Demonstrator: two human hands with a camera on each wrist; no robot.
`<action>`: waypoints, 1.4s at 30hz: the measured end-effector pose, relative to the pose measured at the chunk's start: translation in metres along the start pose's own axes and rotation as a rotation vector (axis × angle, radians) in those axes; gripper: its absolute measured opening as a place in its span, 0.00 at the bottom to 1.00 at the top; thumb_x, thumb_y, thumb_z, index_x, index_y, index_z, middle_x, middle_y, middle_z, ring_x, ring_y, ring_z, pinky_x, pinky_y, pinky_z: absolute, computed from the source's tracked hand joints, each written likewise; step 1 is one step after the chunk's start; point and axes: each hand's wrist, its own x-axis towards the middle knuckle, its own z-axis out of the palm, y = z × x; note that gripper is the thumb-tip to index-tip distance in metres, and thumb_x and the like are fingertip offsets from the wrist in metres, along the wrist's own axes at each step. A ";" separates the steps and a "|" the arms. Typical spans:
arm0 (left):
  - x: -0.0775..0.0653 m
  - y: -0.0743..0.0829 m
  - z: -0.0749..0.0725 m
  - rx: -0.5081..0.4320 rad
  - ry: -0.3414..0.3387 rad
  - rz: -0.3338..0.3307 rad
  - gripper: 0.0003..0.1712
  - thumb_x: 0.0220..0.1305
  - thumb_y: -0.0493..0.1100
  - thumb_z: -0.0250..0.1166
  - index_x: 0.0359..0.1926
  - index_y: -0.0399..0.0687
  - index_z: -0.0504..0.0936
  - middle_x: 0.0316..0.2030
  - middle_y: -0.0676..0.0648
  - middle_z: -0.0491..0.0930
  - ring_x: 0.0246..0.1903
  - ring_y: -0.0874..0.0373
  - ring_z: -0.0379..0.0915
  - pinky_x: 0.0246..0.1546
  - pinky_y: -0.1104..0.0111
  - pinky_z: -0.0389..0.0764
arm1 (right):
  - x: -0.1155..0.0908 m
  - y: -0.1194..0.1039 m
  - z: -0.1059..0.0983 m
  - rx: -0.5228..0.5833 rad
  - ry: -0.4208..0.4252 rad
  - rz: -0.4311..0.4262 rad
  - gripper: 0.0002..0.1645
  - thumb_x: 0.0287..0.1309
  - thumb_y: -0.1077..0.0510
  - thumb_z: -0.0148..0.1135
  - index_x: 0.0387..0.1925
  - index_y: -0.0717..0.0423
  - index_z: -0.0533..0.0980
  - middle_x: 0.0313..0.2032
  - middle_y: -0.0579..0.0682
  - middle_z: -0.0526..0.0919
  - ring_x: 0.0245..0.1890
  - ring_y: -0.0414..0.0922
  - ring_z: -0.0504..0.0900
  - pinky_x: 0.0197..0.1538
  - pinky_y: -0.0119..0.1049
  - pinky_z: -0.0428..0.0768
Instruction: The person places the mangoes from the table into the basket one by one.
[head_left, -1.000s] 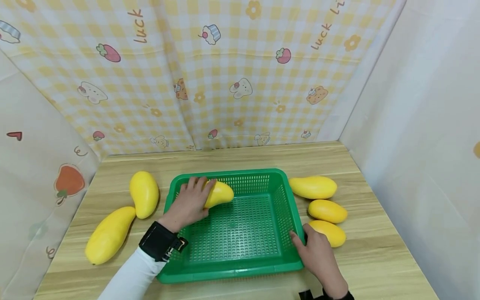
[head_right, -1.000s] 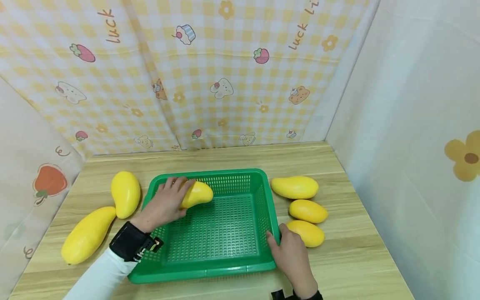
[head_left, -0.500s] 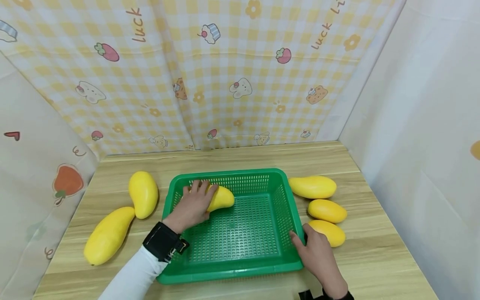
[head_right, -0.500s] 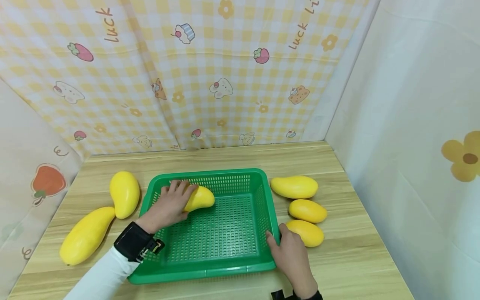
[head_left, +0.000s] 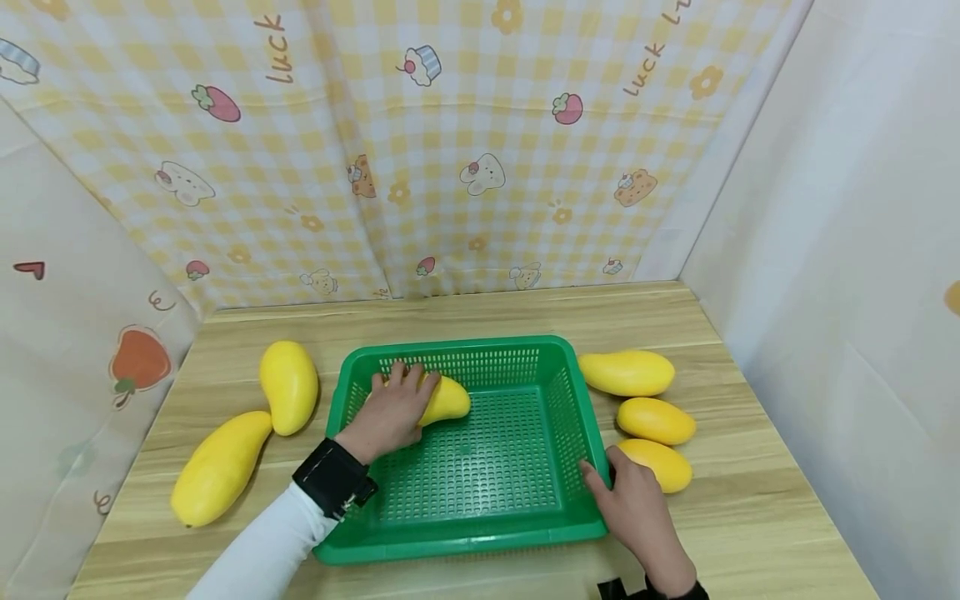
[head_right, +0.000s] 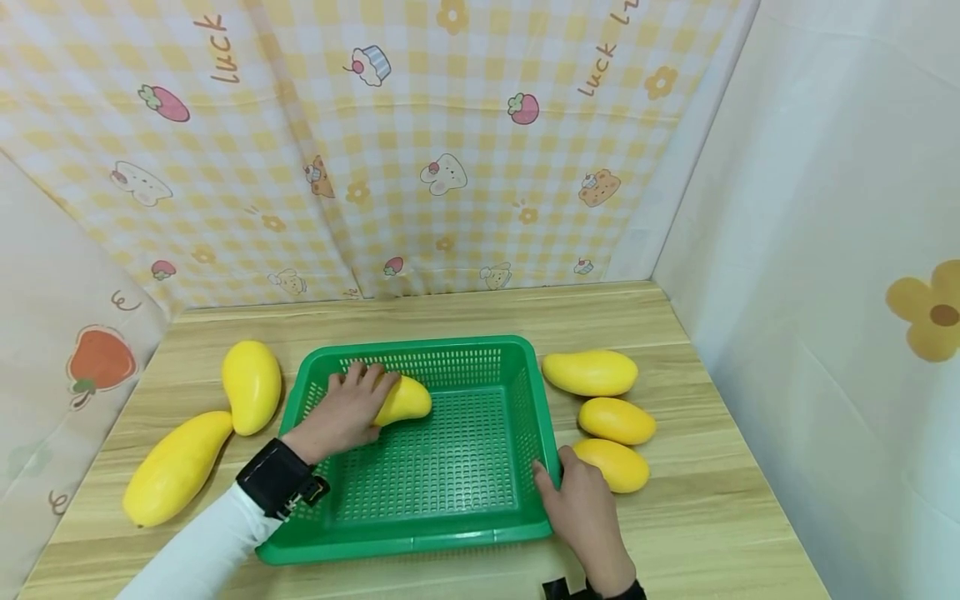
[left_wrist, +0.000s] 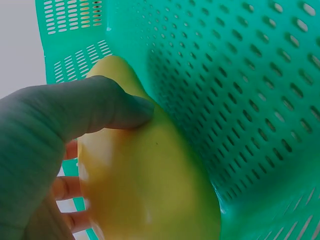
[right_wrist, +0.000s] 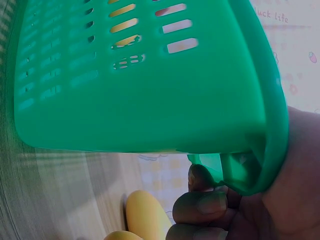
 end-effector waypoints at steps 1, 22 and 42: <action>0.000 0.000 0.000 0.004 0.002 0.003 0.45 0.37 0.45 0.79 0.58 0.42 0.70 0.49 0.37 0.69 0.46 0.39 0.62 0.33 0.47 0.70 | 0.000 0.000 0.000 0.000 0.000 0.001 0.14 0.64 0.51 0.60 0.32 0.59 0.72 0.17 0.46 0.65 0.19 0.41 0.67 0.23 0.32 0.67; 0.001 0.002 0.013 0.076 0.010 0.037 0.41 0.37 0.42 0.77 0.57 0.42 0.72 0.48 0.37 0.72 0.44 0.39 0.66 0.32 0.46 0.72 | 0.000 0.000 0.000 0.009 -0.007 -0.010 0.14 0.64 0.51 0.60 0.32 0.58 0.73 0.17 0.46 0.64 0.20 0.40 0.67 0.24 0.32 0.67; 0.001 0.003 0.015 0.003 -0.033 -0.020 0.43 0.39 0.43 0.77 0.60 0.43 0.71 0.50 0.36 0.66 0.47 0.40 0.63 0.40 0.49 0.71 | 0.002 0.001 0.000 0.022 -0.013 -0.001 0.13 0.64 0.53 0.60 0.33 0.59 0.73 0.18 0.46 0.66 0.20 0.40 0.68 0.24 0.32 0.68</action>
